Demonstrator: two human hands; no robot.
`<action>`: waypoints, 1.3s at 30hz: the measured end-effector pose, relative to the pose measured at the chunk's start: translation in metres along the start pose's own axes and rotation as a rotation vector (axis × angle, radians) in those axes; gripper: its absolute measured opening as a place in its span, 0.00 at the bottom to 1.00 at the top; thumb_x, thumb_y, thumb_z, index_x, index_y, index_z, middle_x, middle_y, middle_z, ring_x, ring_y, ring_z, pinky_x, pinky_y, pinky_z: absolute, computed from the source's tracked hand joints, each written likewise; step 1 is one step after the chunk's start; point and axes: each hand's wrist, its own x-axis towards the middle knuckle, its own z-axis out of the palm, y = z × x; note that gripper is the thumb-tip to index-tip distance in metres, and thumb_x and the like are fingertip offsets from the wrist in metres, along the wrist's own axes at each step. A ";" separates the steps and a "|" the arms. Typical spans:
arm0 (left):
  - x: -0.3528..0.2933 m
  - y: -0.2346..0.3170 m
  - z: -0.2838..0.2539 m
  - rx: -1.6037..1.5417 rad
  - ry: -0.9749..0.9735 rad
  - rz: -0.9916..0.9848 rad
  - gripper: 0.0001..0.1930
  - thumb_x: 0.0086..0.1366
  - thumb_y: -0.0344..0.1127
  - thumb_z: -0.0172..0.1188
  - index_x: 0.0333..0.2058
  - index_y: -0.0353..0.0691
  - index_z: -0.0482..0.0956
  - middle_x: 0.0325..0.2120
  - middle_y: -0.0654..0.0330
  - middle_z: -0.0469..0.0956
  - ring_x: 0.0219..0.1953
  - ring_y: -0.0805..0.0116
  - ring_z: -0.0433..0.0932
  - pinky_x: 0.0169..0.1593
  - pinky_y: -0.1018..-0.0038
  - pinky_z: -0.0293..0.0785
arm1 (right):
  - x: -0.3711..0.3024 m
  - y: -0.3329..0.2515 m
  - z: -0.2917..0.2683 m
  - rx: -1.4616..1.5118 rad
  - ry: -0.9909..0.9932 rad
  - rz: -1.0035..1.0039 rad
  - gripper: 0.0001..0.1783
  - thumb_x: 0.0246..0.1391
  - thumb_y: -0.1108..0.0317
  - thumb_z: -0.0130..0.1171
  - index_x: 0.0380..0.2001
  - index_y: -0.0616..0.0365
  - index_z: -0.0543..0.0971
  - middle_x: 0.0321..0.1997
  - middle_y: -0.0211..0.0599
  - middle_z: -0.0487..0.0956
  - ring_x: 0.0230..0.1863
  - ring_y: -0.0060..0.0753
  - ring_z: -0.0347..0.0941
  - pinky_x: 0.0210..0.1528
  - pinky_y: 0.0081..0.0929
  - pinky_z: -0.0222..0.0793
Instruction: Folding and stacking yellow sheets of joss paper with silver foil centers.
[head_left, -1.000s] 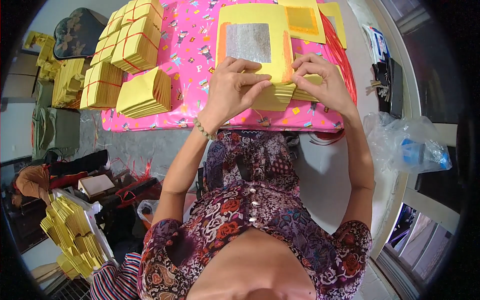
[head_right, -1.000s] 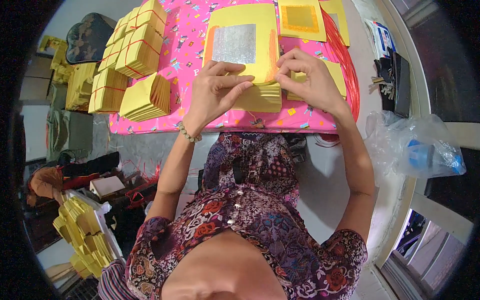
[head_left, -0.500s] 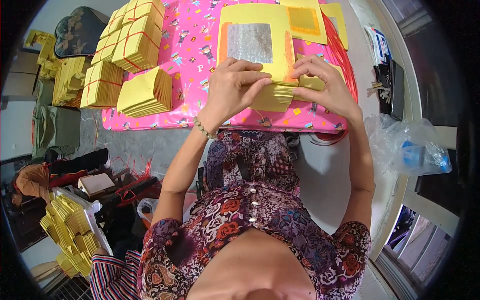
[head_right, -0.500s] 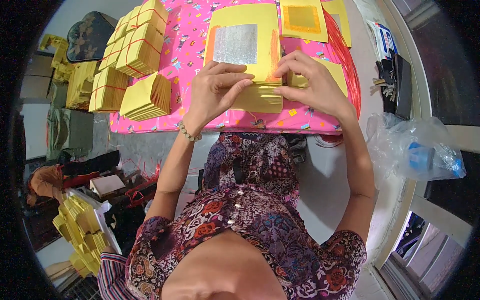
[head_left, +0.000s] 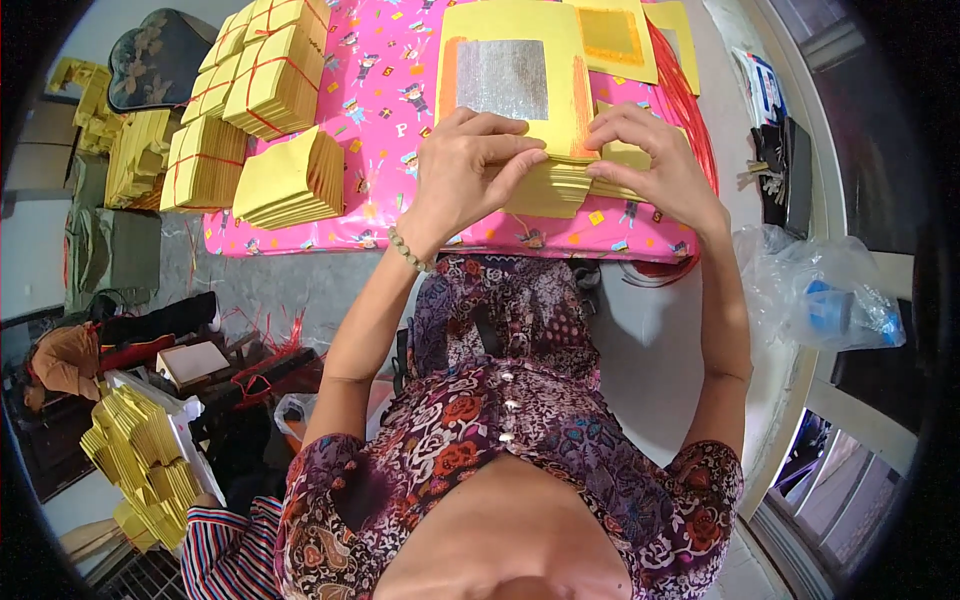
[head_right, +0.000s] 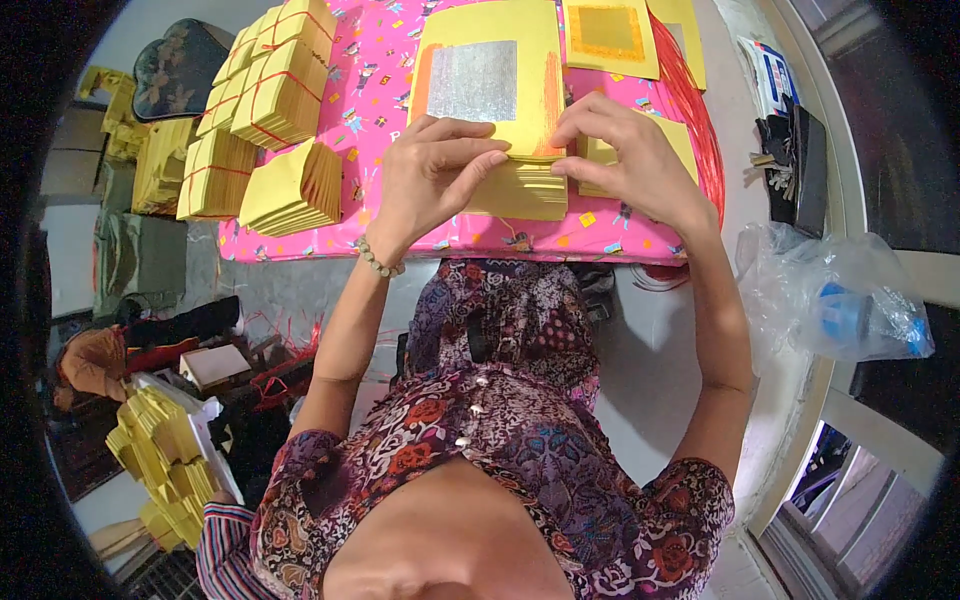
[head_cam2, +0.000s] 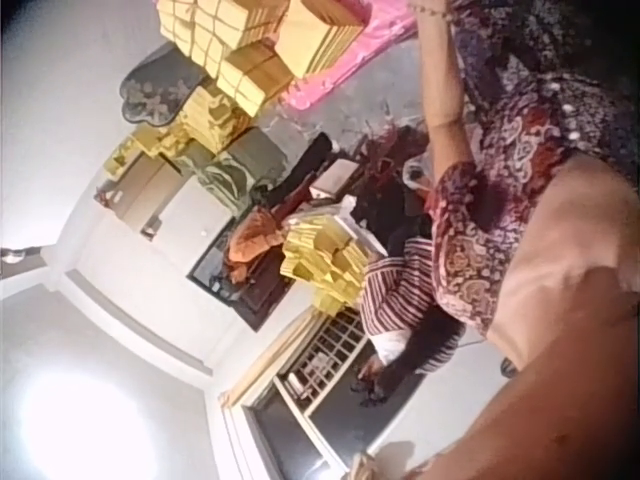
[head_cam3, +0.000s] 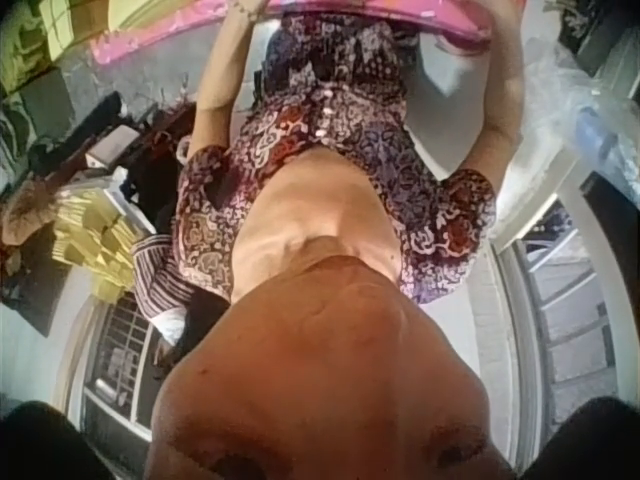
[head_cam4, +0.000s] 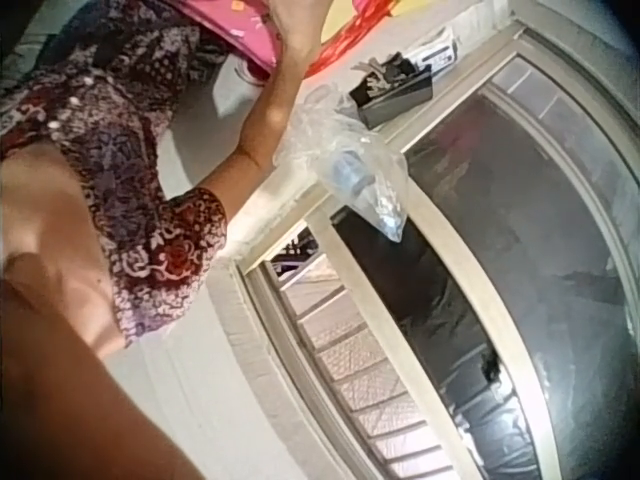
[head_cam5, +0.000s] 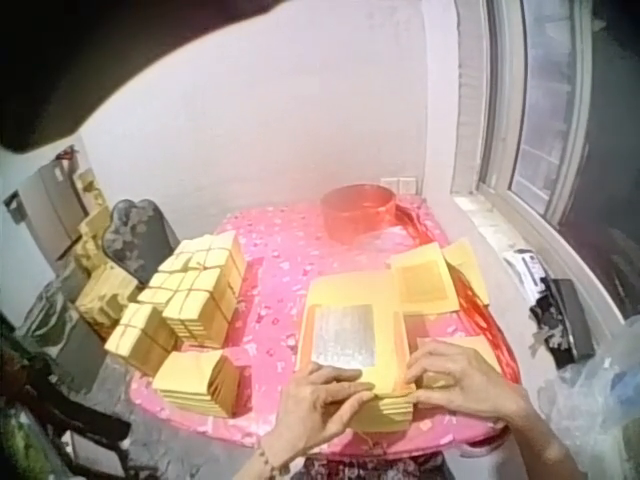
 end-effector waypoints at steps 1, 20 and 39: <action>0.000 0.000 0.000 0.001 -0.001 -0.002 0.06 0.57 0.37 0.69 0.33 0.46 0.89 0.34 0.62 0.85 0.33 0.66 0.80 0.37 0.72 0.78 | 0.000 0.000 0.000 0.004 -0.003 0.005 0.12 0.49 0.68 0.69 0.36 0.60 0.79 0.38 0.35 0.78 0.41 0.36 0.77 0.45 0.30 0.72; 0.002 -0.006 0.000 0.003 -0.023 0.039 0.11 0.53 0.44 0.72 0.34 0.49 0.89 0.36 0.66 0.84 0.36 0.67 0.79 0.38 0.71 0.77 | 0.002 0.004 0.002 -0.001 0.047 0.019 0.10 0.54 0.65 0.66 0.34 0.61 0.81 0.34 0.36 0.79 0.37 0.36 0.78 0.42 0.30 0.71; 0.012 -0.005 -0.011 0.099 -0.125 0.180 0.14 0.58 0.42 0.68 0.42 0.46 0.86 0.36 0.62 0.84 0.35 0.62 0.79 0.40 0.68 0.77 | 0.013 0.009 0.011 -0.379 0.138 -0.216 0.12 0.50 0.69 0.65 0.39 0.58 0.78 0.40 0.42 0.81 0.48 0.48 0.77 0.53 0.41 0.72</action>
